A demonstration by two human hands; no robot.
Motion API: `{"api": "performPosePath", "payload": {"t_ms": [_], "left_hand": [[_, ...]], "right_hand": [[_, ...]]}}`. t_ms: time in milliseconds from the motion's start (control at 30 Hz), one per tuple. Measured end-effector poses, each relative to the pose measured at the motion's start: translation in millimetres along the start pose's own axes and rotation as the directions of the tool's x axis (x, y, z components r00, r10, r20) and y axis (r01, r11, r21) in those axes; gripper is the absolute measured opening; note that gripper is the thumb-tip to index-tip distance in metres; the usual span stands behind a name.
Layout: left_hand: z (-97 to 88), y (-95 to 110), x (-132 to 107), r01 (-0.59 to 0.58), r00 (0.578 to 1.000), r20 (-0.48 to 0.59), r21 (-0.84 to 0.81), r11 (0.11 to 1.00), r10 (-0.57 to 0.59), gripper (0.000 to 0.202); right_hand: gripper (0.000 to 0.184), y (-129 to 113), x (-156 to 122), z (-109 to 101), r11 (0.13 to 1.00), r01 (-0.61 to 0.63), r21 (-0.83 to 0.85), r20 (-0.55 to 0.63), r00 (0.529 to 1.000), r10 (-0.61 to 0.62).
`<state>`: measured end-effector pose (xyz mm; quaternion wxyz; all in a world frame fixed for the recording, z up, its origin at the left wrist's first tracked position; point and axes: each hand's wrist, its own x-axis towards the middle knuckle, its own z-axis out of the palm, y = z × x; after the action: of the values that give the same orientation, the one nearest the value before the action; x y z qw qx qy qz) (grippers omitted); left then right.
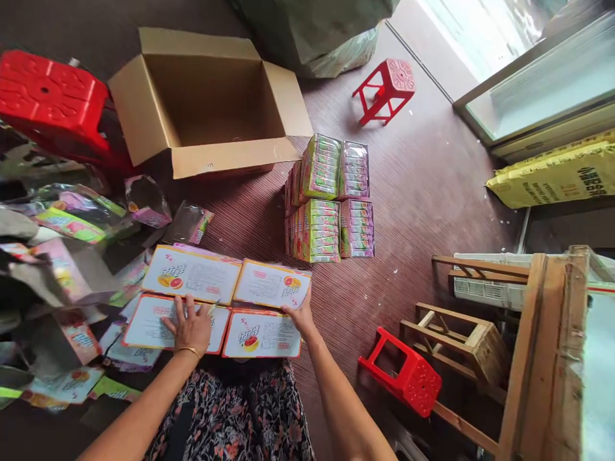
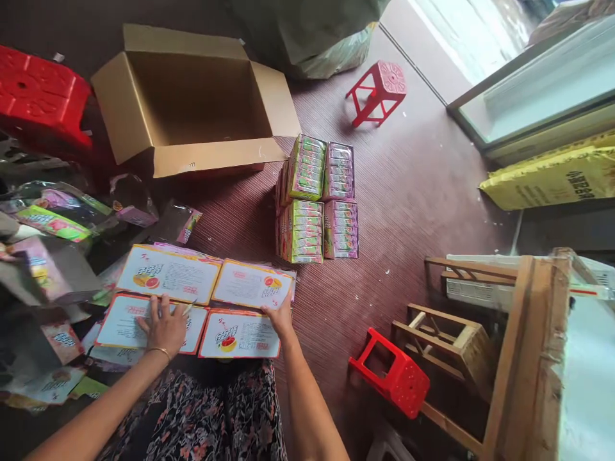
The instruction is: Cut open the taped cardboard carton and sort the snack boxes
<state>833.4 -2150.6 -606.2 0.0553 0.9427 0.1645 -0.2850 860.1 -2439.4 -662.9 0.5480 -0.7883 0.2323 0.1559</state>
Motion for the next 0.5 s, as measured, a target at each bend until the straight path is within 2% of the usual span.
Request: {"api": "performPosePath", "payload": {"t_ms": [133, 333, 500], "left_hand": [[4.3, -5, 6, 0.014, 0.998, -0.067, 0.004, 1.000, -0.014, 0.037], [13.4, -7, 8, 0.014, 0.984, -0.179, 0.082, 0.997, 0.001, 0.039], [0.2, -1, 10, -0.003, 0.989, -0.145, 0.123, 0.992, 0.021, 0.038]], "right_hand": [[0.103, -10, 13, 5, 0.997, 0.006, -0.075, -0.006, 1.000, -0.006], [0.103, -12, 10, 9, 0.987, -0.025, -0.158, -0.026, 0.999, 0.021], [0.106, -18, 9, 12, 0.982, -0.083, -0.167, -0.035, 0.996, 0.079]]}}
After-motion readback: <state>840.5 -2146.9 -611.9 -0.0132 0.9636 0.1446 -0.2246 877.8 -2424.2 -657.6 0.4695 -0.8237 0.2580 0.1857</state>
